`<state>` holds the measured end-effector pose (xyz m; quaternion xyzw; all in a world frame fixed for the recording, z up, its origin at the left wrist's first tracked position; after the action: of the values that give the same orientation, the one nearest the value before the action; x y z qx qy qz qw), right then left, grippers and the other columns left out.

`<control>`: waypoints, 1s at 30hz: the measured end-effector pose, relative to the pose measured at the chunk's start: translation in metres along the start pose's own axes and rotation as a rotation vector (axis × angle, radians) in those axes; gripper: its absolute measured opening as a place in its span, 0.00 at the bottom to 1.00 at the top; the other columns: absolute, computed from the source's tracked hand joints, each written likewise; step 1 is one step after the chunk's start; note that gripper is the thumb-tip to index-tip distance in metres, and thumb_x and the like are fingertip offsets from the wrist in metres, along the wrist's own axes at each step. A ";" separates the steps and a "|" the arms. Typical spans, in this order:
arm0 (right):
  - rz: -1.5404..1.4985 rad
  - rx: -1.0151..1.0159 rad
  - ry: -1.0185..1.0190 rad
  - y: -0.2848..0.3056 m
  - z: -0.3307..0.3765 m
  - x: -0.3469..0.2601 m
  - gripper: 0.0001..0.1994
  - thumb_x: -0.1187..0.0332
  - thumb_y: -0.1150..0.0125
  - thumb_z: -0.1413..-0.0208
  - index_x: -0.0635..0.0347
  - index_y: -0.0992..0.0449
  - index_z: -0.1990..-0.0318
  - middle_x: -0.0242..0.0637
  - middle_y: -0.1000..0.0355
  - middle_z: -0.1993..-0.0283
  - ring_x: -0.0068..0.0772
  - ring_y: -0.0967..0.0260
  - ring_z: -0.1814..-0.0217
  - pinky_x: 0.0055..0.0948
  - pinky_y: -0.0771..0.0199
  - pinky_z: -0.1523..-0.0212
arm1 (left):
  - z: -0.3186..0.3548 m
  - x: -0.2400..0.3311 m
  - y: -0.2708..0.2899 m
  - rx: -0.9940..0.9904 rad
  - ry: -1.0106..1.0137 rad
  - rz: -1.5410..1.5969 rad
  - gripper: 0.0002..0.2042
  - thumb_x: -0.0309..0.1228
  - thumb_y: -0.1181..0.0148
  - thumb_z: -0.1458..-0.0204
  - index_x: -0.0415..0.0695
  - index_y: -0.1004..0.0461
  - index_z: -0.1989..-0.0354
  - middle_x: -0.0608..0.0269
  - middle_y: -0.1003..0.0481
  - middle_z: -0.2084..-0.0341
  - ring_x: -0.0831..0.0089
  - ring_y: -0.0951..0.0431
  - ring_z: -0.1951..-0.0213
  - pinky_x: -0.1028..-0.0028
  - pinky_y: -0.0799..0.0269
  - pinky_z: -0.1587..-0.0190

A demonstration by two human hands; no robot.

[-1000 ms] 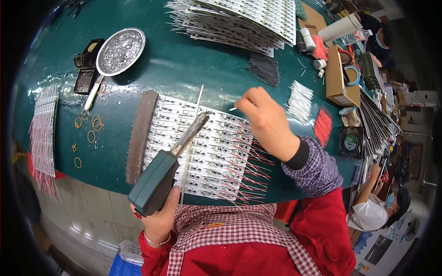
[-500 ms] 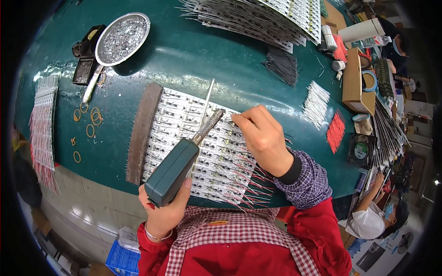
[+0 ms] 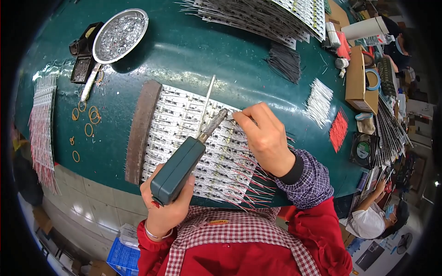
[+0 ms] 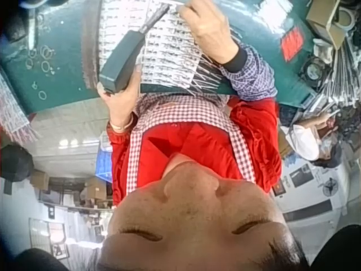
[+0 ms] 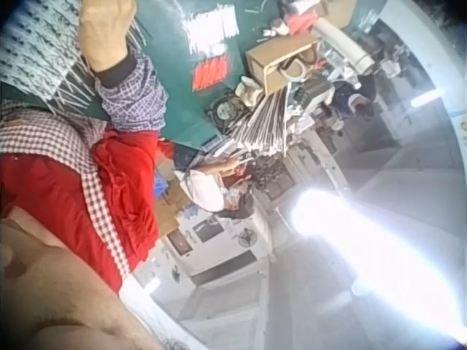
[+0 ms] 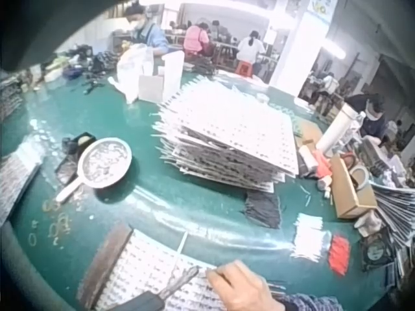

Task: The person solders wires onto circuit board strips using a soldering iron, picking up wires from the table by hand and positioning them on the boards.

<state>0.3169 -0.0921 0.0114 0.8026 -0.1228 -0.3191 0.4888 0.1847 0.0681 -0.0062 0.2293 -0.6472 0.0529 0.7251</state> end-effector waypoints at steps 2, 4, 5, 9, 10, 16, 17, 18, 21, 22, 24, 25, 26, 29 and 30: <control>0.006 -0.005 0.003 -0.001 0.000 0.000 0.19 0.85 0.42 0.66 0.68 0.23 0.60 0.41 0.31 0.65 0.41 0.30 0.64 0.35 0.27 0.66 | -0.001 0.000 0.000 0.003 0.000 0.003 0.08 0.19 0.33 0.54 0.33 0.21 0.65 0.60 0.24 0.74 0.78 0.25 0.77 0.77 0.32 0.76; 0.003 0.010 0.007 -0.001 0.000 -0.001 0.19 0.85 0.42 0.66 0.68 0.23 0.60 0.42 0.31 0.65 0.41 0.31 0.65 0.34 0.28 0.67 | -0.001 0.000 0.000 0.008 0.001 0.005 0.08 0.19 0.33 0.54 0.33 0.21 0.65 0.60 0.24 0.74 0.78 0.25 0.77 0.76 0.32 0.75; 0.003 0.010 0.007 -0.001 0.000 -0.001 0.19 0.85 0.42 0.66 0.68 0.23 0.60 0.42 0.31 0.65 0.41 0.31 0.65 0.34 0.28 0.67 | -0.001 0.001 0.001 0.000 -0.002 -0.012 0.07 0.19 0.33 0.54 0.33 0.21 0.66 0.59 0.23 0.74 0.77 0.24 0.76 0.76 0.31 0.75; 0.017 0.007 0.004 -0.001 -0.001 -0.002 0.19 0.85 0.42 0.66 0.68 0.23 0.60 0.41 0.31 0.66 0.41 0.31 0.65 0.35 0.28 0.68 | 0.005 -0.003 0.005 0.038 -0.024 -0.008 0.08 0.20 0.32 0.55 0.33 0.20 0.66 0.57 0.21 0.72 0.75 0.21 0.74 0.76 0.28 0.72; 0.018 0.011 0.002 0.000 -0.001 -0.002 0.19 0.85 0.42 0.66 0.68 0.23 0.60 0.41 0.31 0.66 0.41 0.31 0.65 0.35 0.28 0.68 | 0.007 -0.003 0.006 0.038 -0.024 -0.008 0.08 0.20 0.32 0.55 0.33 0.20 0.66 0.57 0.21 0.72 0.75 0.21 0.74 0.76 0.28 0.72; 0.020 0.019 0.005 -0.001 -0.001 -0.002 0.19 0.85 0.42 0.66 0.68 0.23 0.60 0.41 0.31 0.66 0.41 0.31 0.65 0.35 0.28 0.68 | 0.007 -0.001 0.010 0.073 -0.024 0.006 0.09 0.21 0.31 0.55 0.33 0.20 0.65 0.56 0.20 0.71 0.74 0.20 0.75 0.76 0.26 0.71; 0.020 0.019 0.005 -0.002 0.000 -0.001 0.19 0.85 0.42 0.66 0.68 0.23 0.60 0.41 0.31 0.66 0.41 0.31 0.65 0.35 0.28 0.68 | 0.008 0.000 0.011 0.072 -0.041 -0.010 0.09 0.21 0.31 0.55 0.33 0.20 0.64 0.56 0.20 0.72 0.74 0.21 0.75 0.76 0.27 0.72; 0.055 0.013 0.036 -0.003 0.001 -0.002 0.16 0.81 0.42 0.63 0.68 0.24 0.61 0.40 0.33 0.66 0.39 0.32 0.64 0.33 0.29 0.68 | 0.008 0.002 0.011 0.070 -0.058 -0.026 0.09 0.21 0.31 0.55 0.33 0.20 0.64 0.56 0.20 0.72 0.74 0.21 0.75 0.76 0.27 0.72; 0.078 0.041 0.061 0.002 0.000 -0.008 0.16 0.81 0.41 0.63 0.68 0.24 0.61 0.39 0.32 0.66 0.39 0.32 0.65 0.32 0.29 0.68 | 0.010 0.000 0.012 0.048 -0.016 -0.019 0.10 0.21 0.32 0.55 0.32 0.20 0.63 0.56 0.21 0.72 0.75 0.21 0.75 0.76 0.28 0.73; 0.067 0.075 0.056 0.006 0.000 -0.009 0.19 0.85 0.41 0.66 0.68 0.23 0.60 0.40 0.30 0.66 0.40 0.31 0.66 0.34 0.29 0.68 | 0.010 -0.001 0.012 0.048 -0.015 -0.019 0.10 0.21 0.32 0.55 0.32 0.20 0.63 0.56 0.21 0.72 0.75 0.21 0.75 0.76 0.28 0.73; 0.044 0.065 0.061 0.006 0.005 -0.013 0.19 0.85 0.41 0.67 0.68 0.23 0.60 0.40 0.30 0.65 0.40 0.31 0.66 0.34 0.29 0.68 | 0.011 0.001 0.014 0.049 -0.034 -0.032 0.10 0.20 0.32 0.55 0.32 0.20 0.63 0.56 0.21 0.73 0.75 0.22 0.75 0.76 0.28 0.73; 0.024 0.056 0.063 0.005 0.007 -0.015 0.20 0.85 0.41 0.67 0.68 0.23 0.59 0.40 0.29 0.65 0.40 0.31 0.66 0.33 0.29 0.68 | 0.012 0.000 0.015 0.052 -0.032 -0.033 0.10 0.20 0.32 0.55 0.32 0.20 0.63 0.56 0.21 0.73 0.75 0.22 0.75 0.76 0.28 0.73; 0.025 0.054 0.064 0.004 0.008 -0.017 0.20 0.85 0.41 0.67 0.68 0.23 0.59 0.40 0.29 0.65 0.40 0.31 0.66 0.33 0.29 0.68 | 0.013 0.000 0.015 0.053 -0.038 -0.023 0.11 0.20 0.32 0.55 0.32 0.20 0.62 0.56 0.21 0.72 0.74 0.22 0.75 0.76 0.28 0.73; -0.014 0.045 0.042 0.002 0.010 -0.016 0.20 0.85 0.40 0.66 0.68 0.23 0.59 0.40 0.29 0.66 0.40 0.31 0.66 0.33 0.29 0.68 | 0.014 -0.001 0.016 0.032 -0.041 -0.020 0.11 0.19 0.33 0.55 0.31 0.21 0.62 0.55 0.21 0.71 0.74 0.22 0.74 0.75 0.28 0.72; -0.023 0.044 0.034 0.001 0.011 -0.013 0.20 0.85 0.40 0.66 0.68 0.23 0.59 0.40 0.29 0.66 0.40 0.31 0.66 0.33 0.29 0.68 | 0.013 0.000 0.013 0.008 -0.039 -0.030 0.11 0.19 0.33 0.55 0.31 0.21 0.62 0.55 0.21 0.70 0.74 0.22 0.73 0.75 0.28 0.71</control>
<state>0.2997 -0.0936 0.0136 0.8198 -0.1126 -0.3083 0.4692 0.1678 0.0745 -0.0020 0.2431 -0.6573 0.0400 0.7122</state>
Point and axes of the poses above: each hand's wrist, its own z-axis away from the middle knuckle, its own y-axis out of the back of the hand, x = y × z, the point moved 9 cm from there along -z, towards the middle knuckle
